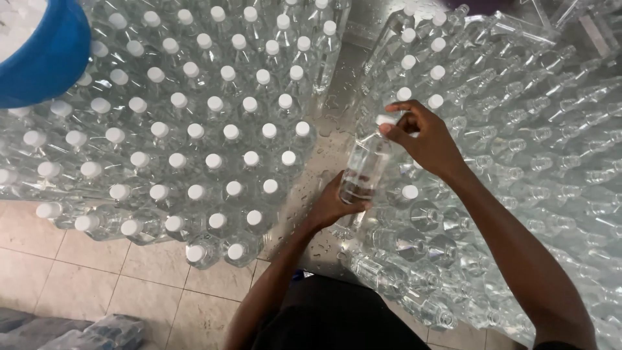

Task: Manually placing plastic caps onto the necks of filled water bottles in a production line setting.

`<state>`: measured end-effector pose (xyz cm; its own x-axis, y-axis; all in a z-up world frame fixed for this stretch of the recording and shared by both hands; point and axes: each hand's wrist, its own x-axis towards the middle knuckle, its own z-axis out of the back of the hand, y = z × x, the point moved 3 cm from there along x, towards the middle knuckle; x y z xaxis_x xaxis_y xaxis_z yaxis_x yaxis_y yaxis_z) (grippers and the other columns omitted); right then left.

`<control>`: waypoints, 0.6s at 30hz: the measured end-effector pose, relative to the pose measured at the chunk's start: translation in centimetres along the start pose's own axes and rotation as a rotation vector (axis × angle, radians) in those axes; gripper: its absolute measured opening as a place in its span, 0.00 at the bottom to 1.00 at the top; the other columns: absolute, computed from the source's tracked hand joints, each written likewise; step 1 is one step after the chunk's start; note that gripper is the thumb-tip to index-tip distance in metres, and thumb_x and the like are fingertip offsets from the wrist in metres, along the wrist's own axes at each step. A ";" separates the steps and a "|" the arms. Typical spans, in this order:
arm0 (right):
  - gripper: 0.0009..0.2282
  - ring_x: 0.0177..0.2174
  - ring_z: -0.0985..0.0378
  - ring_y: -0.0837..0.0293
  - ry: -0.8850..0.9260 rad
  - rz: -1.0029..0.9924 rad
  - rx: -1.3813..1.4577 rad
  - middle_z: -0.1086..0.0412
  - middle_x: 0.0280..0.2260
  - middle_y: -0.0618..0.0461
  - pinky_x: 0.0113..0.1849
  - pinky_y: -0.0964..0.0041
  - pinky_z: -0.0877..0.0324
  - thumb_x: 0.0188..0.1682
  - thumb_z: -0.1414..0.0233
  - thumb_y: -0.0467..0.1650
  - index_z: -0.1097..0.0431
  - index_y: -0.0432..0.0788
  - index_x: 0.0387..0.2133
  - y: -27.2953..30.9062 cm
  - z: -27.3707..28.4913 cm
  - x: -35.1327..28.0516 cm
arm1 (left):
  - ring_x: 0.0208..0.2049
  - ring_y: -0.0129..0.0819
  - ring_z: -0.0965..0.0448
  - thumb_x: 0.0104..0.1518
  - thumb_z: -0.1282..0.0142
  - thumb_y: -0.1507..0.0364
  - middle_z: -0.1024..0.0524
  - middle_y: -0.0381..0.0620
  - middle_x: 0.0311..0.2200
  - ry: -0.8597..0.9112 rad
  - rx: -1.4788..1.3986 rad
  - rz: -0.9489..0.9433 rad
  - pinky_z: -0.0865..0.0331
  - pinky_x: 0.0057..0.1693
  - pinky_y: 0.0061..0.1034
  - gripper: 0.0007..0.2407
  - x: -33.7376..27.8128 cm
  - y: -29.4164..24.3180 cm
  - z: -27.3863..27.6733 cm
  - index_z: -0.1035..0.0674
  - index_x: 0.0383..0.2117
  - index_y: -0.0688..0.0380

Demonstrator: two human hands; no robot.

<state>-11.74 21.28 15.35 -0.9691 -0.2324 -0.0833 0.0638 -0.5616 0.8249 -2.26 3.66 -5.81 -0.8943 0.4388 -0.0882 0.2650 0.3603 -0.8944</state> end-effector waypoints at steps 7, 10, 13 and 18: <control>0.14 0.40 0.16 0.52 -0.018 -0.040 -0.032 0.21 0.30 0.48 0.52 0.51 0.28 0.62 0.41 0.36 0.25 0.47 0.58 -4.5 1.6 -1.2 | 0.48 0.48 0.11 0.57 0.27 0.58 0.16 0.55 0.48 -0.385 -0.236 0.489 0.15 0.52 0.42 0.25 -3.1 1.4 -0.2 0.20 0.56 0.58; 0.12 0.39 0.16 0.48 -0.020 -0.011 -0.071 0.21 0.29 0.45 0.53 0.48 0.28 0.63 0.43 0.36 0.23 0.44 0.55 -5.6 2.0 -1.5 | 0.46 0.51 0.10 0.56 0.27 0.60 0.17 0.58 0.48 -0.421 -0.249 0.466 0.14 0.48 0.47 0.23 -3.5 2.9 0.8 0.18 0.54 0.60; 0.10 0.40 0.16 0.48 0.036 -0.069 -0.069 0.20 0.31 0.44 0.52 0.48 0.27 0.63 0.44 0.32 0.21 0.44 0.53 -6.3 1.0 -1.9 | 0.49 0.52 0.12 0.57 0.28 0.64 0.18 0.57 0.51 -0.403 -0.290 0.474 0.16 0.52 0.48 0.27 -4.4 2.4 0.1 0.26 0.59 0.65; 0.10 0.46 0.17 0.39 0.111 0.034 -0.132 0.20 0.38 0.34 0.53 0.41 0.27 0.61 0.44 0.30 0.21 0.39 0.52 -5.2 -1.8 -0.7 | 0.56 0.58 0.18 0.56 0.24 0.64 0.23 0.63 0.55 -0.356 -0.178 0.426 0.16 0.53 0.50 0.35 -4.4 2.4 -0.3 0.29 0.65 0.74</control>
<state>-10.92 22.94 10.16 -0.9341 -0.3350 -0.1235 0.1340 -0.6495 0.7485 2.42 2.84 -7.48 -0.7534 0.2823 -0.5938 0.6570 0.3592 -0.6628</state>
